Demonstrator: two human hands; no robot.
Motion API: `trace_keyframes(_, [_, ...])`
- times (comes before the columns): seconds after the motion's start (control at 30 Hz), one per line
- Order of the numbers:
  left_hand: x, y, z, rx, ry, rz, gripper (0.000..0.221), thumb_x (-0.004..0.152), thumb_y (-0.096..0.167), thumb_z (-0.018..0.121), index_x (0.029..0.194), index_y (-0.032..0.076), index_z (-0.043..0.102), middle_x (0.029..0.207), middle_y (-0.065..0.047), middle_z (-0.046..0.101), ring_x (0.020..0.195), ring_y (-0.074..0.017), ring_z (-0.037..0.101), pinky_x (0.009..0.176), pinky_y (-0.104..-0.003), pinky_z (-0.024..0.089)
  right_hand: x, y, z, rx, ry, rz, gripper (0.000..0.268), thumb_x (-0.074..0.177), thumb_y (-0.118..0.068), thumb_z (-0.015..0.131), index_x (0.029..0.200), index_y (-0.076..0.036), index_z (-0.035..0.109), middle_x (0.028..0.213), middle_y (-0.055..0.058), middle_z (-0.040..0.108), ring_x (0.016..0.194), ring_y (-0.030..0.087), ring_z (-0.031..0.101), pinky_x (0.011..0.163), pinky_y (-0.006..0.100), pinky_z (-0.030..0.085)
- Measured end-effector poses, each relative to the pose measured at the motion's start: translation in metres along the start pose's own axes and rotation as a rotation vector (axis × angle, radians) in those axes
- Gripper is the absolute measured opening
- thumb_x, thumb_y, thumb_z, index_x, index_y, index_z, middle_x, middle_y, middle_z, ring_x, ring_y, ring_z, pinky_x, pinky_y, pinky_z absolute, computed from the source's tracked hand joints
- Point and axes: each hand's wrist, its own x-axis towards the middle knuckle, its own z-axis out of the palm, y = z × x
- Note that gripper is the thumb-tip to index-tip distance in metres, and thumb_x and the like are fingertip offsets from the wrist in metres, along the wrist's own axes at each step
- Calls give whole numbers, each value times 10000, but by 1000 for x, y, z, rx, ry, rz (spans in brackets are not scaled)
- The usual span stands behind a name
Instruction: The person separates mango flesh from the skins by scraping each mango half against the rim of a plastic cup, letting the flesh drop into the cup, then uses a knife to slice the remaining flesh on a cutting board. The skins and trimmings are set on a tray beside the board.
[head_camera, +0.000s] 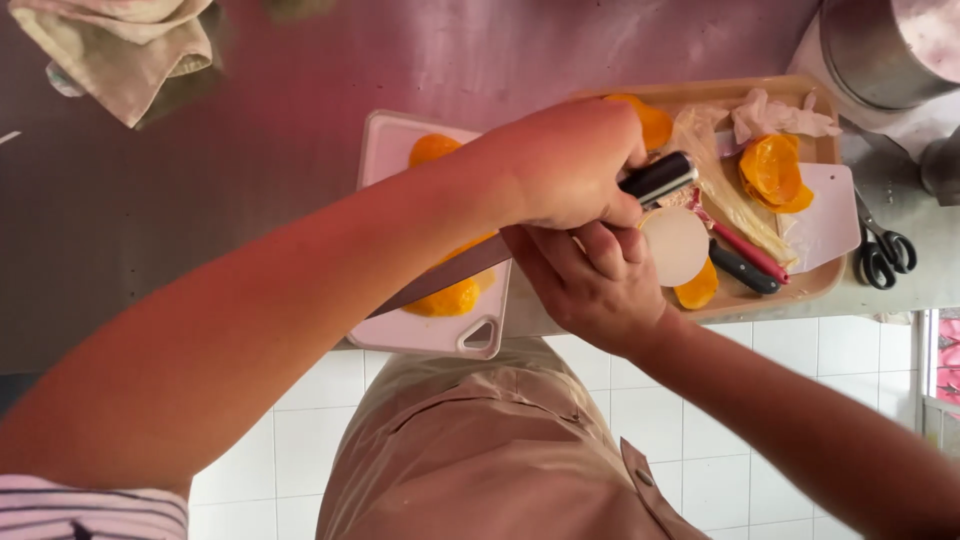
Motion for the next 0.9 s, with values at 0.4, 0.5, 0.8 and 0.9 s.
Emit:
trace_keyframes(0.4, [-79,-26,-24,2,820,260,190,940,113,704,1119,60,671,1088,-117,700,979,-320,685,871,-414,545,2,8,-55,164,-444,360,274,960,-188,678,1214,-94,719,876,8,660,890,198,630,902,403,429])
trace_keyframes(0.5, [-103,-95,26,4,713,62,143,905,80,738,1027,50,670,1029,-109,703,958,-324,691,826,-403,551,-37,-33,-62,347,-412,725,223,921,-164,678,1138,-131,713,797,25,662,809,243,637,875,437,456])
trace_keyframes(0.8, [-85,-170,59,-577,500,-98,392,1042,436,586,1226,102,679,1157,-68,759,1045,-170,729,928,-320,560,-58,-153,-30,632,-537,1726,242,965,-194,629,1144,-55,714,747,108,740,615,308,693,604,397,551])
trace_keyframes(0.9, [-88,-184,49,-1530,131,-377,523,988,528,519,1299,121,623,1215,-108,699,1008,-229,657,860,-339,508,-64,-151,-5,505,-294,1543,331,953,-148,659,1267,-47,652,871,119,706,735,303,683,669,404,545])
